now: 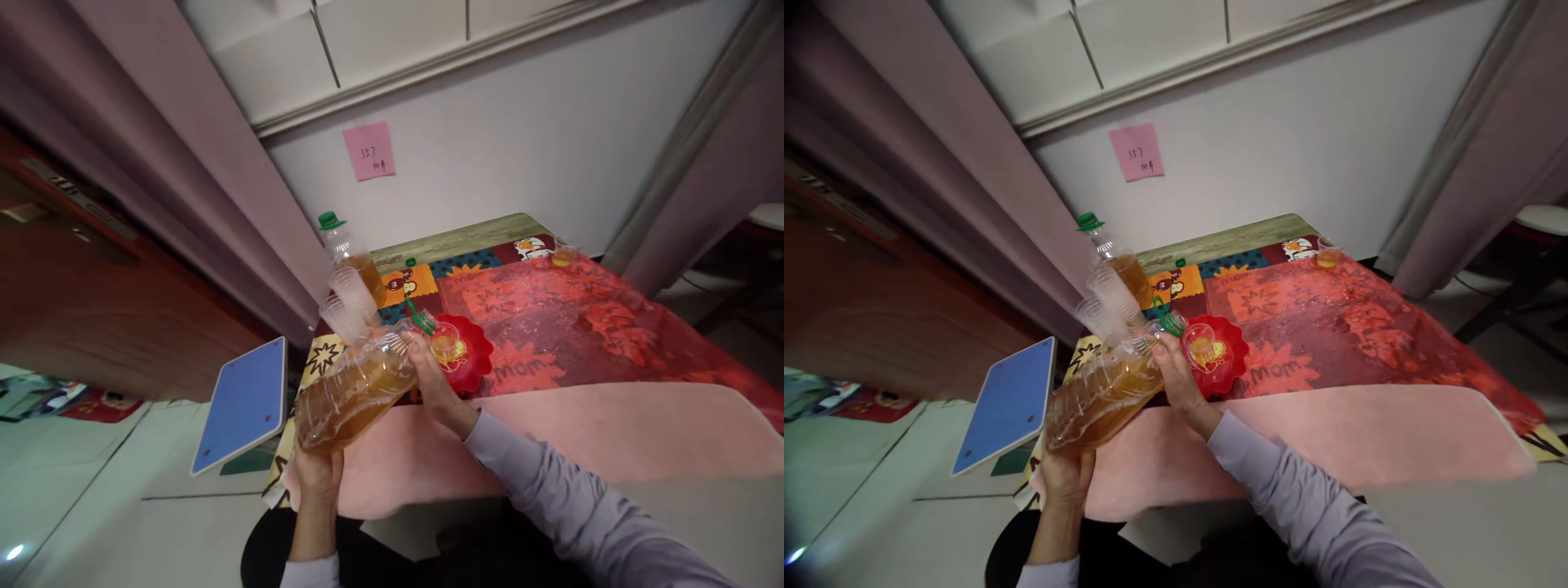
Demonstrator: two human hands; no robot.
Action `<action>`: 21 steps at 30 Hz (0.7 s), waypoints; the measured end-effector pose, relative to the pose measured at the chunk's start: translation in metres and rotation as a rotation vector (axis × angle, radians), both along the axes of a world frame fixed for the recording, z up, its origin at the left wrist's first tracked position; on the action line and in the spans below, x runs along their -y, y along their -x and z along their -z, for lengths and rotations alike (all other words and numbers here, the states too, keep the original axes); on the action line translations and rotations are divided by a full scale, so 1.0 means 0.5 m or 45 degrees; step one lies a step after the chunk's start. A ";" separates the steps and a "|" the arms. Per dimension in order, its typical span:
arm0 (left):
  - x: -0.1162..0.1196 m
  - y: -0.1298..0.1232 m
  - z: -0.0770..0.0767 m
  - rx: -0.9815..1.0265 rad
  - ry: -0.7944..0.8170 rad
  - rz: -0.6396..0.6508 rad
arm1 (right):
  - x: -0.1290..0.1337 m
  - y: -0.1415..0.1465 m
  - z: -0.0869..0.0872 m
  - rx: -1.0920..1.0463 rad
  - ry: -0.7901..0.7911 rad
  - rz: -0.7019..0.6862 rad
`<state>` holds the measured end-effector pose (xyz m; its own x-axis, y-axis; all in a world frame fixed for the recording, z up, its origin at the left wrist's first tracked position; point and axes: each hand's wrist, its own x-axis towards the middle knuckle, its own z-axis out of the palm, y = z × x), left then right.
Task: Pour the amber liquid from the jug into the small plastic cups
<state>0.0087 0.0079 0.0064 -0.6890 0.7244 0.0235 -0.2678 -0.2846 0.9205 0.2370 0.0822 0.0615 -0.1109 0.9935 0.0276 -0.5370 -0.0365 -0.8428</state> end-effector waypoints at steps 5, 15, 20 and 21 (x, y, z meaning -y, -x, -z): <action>-0.007 0.006 0.018 0.102 0.044 -0.052 | 0.002 -0.007 -0.025 0.251 -0.188 0.047; 0.046 -0.019 -0.008 -0.695 -0.147 -0.281 | 0.009 0.025 -0.069 0.383 -0.291 -0.030; 0.054 0.012 -0.023 -0.899 -0.046 -0.180 | 0.006 0.037 -0.077 0.483 -0.258 -0.042; 0.053 0.018 -0.022 -0.889 -0.038 -0.144 | 0.006 0.040 -0.078 0.496 -0.257 -0.037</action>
<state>-0.0004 -0.0184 0.0175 -0.5766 0.6413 0.5063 0.4152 -0.3037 0.8575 0.2171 0.0792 0.1007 -0.1796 0.9687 0.1715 -0.1789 0.1392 -0.9740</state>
